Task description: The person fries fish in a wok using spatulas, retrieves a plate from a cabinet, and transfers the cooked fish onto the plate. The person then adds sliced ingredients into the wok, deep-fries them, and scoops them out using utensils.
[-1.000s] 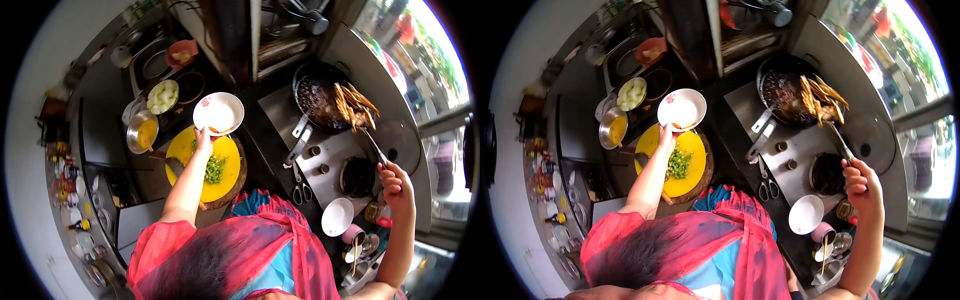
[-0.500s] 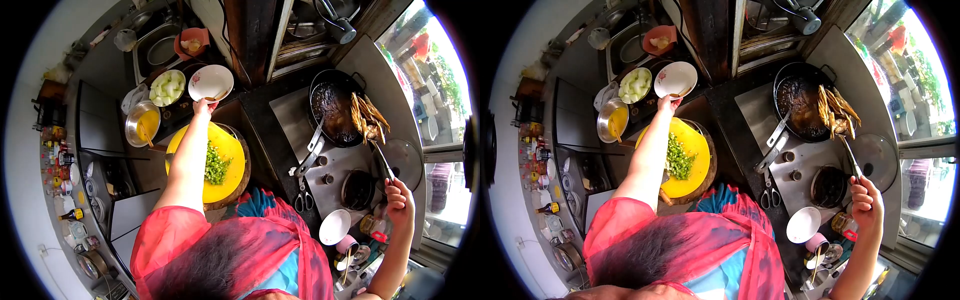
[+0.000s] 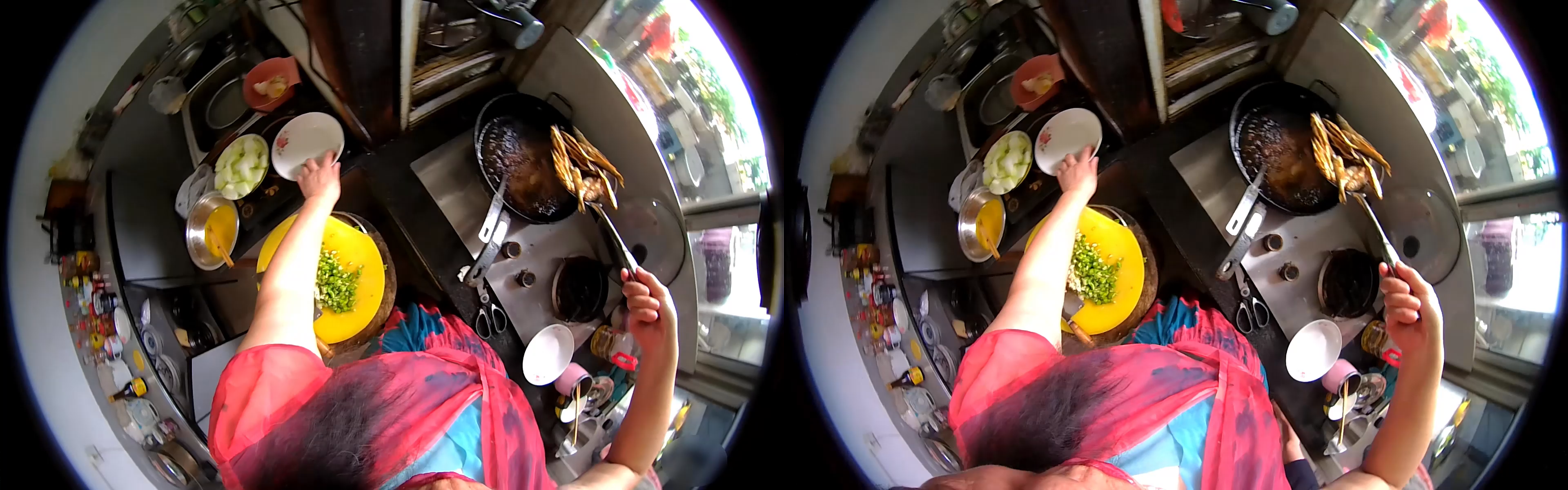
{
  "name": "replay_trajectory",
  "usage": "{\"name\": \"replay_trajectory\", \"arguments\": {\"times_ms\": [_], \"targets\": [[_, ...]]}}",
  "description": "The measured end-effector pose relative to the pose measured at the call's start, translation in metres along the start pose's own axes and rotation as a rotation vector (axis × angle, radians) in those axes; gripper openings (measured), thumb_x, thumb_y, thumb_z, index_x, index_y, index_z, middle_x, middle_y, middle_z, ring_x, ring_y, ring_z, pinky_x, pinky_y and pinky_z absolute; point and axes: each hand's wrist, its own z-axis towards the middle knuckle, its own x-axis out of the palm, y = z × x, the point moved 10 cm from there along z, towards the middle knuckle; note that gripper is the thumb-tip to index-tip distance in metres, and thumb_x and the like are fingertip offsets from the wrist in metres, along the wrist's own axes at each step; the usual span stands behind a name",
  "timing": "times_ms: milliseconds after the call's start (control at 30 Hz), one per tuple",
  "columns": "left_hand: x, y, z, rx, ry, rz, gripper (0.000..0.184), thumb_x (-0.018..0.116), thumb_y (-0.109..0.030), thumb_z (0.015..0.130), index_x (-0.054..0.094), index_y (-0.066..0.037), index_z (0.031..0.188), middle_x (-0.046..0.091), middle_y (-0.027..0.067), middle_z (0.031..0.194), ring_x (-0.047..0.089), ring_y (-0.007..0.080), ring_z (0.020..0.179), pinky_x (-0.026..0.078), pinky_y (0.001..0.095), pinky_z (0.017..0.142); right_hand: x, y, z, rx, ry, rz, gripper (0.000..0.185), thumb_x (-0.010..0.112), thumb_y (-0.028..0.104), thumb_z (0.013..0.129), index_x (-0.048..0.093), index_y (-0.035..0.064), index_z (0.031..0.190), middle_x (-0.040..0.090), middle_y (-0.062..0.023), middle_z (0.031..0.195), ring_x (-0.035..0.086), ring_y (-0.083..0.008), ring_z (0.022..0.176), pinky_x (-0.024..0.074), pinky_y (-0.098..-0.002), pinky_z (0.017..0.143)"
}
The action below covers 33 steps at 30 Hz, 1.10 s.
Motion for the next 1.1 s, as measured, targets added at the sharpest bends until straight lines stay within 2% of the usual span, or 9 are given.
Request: {"name": "replay_trajectory", "arguments": {"times_ms": [33, 100, 200, 300, 433, 567, 800, 900, 1100], "targets": [[-0.003, 0.0, 0.002, 0.014, -0.01, -0.046, 0.032, 0.05, -0.032, 0.089, 0.052, -0.021, 0.118, 0.049, 0.0198, 0.111, 0.048, 0.0374, 0.103, 0.039, 0.0497, 0.087, -0.001, 0.001, 0.0, -0.007, -0.009, -0.008, 0.029, 0.04, 0.02, 0.095, 0.051, -0.0054, 0.102, 0.032, 0.0051, 0.061, 0.027, -0.0007, 0.04, 0.02, -0.0155, 0.029], [0.002, 0.001, 0.009, 0.114, -0.116, -0.202, 0.025, 0.057, -0.023, 0.084, 0.057, -0.014, 0.108, 0.052, 0.0173, 0.104, 0.051, 0.0369, 0.097, 0.043, 0.0452, 0.084, -0.002, 0.0, -0.001, -0.018, -0.026, -0.015, 0.028, 0.04, 0.02, 0.095, 0.051, -0.0051, 0.1, 0.032, 0.0056, 0.059, 0.028, -0.0002, 0.04, 0.0199, -0.015, 0.029], [-0.006, 0.002, 0.015, 0.179, -0.146, -0.464, 0.021, 0.065, -0.008, 0.075, 0.061, -0.005, 0.096, 0.059, 0.0132, 0.093, 0.055, 0.0344, 0.09, 0.045, 0.0405, 0.081, -0.003, 0.004, -0.001, -0.075, -0.05, -0.066, 0.026, 0.041, 0.019, 0.095, 0.051, -0.0053, 0.098, 0.033, 0.0057, 0.06, 0.028, 0.0003, 0.039, 0.0207, -0.0143, 0.028], [-0.016, 0.008, 0.018, 0.135, -0.154, -0.613, 0.022, 0.074, -0.01, 0.067, 0.065, -0.002, 0.086, 0.063, 0.0141, 0.086, 0.06, 0.0318, 0.08, 0.048, 0.0373, 0.073, -0.002, 0.002, -0.002, -0.094, -0.066, -0.078, 0.025, 0.041, 0.018, 0.094, 0.05, -0.0055, 0.098, 0.033, 0.0057, 0.06, 0.028, 0.0006, 0.039, 0.0215, -0.0139, 0.028], [-0.027, 0.005, 0.016, 0.293, -0.139, -0.769, 0.023, 0.073, -0.008, 0.068, 0.068, -0.002, 0.089, 0.065, 0.0126, 0.089, 0.063, 0.0268, 0.081, 0.049, 0.0313, 0.075, -0.001, 0.0, -0.003, -0.087, -0.073, -0.069, 0.025, 0.041, 0.017, 0.094, 0.05, -0.0057, 0.098, 0.033, 0.0056, 0.06, 0.029, 0.0009, 0.039, 0.0217, -0.0137, 0.028], [-0.023, 0.017, 0.015, 0.274, -0.084, -0.939, 0.018, 0.07, -0.003, 0.073, 0.068, -0.001, 0.091, 0.065, 0.0108, 0.09, 0.063, 0.0221, 0.082, 0.049, 0.0273, 0.075, -0.003, 0.0, 0.0, -0.063, -0.03, -0.076, 0.03, 0.039, 0.02, 0.095, 0.049, -0.0071, 0.101, 0.034, 0.0048, 0.06, 0.031, -0.0007, 0.04, 0.0249, -0.0156, 0.029], [-0.025, 0.026, 0.01, 0.276, -0.137, -0.906, 0.015, 0.069, -0.006, 0.075, 0.067, 0.0, 0.09, 0.065, 0.0113, 0.089, 0.064, 0.0234, 0.081, 0.05, 0.0284, 0.073, -0.001, -0.003, 0.005, -0.053, -0.043, -0.086, 0.026, 0.042, 0.019, 0.095, 0.051, -0.0053, 0.099, 0.034, 0.0057, 0.059, 0.03, 0.0004, 0.039, 0.0223, -0.0142, 0.028], [-0.026, 0.023, 0.004, 0.314, -0.097, -0.826, 0.018, 0.068, -0.005, 0.077, 0.066, 0.002, 0.094, 0.065, 0.0098, 0.09, 0.064, 0.0177, 0.081, 0.049, 0.0254, 0.072, -0.001, -0.005, 0.005, -0.03, -0.028, -0.068, 0.026, 0.042, 0.018, 0.094, 0.051, -0.0056, 0.099, 0.034, 0.0058, 0.059, 0.03, 0.0003, 0.039, 0.0223, -0.0143, 0.029], [-0.042, 0.026, -0.005, 0.426, -0.21, -0.691, 0.016, 0.066, 0.0, 0.071, 0.069, -0.004, 0.087, 0.065, 0.0116, 0.085, 0.063, 0.0269, 0.08, 0.05, 0.0318, 0.073, 0.001, -0.003, 0.004, -0.039, -0.03, -0.087, 0.025, 0.042, 0.016, 0.094, 0.05, -0.0071, 0.099, 0.032, 0.0059, 0.059, 0.029, 0.0004, 0.039, 0.0212, -0.014, 0.028]]}}
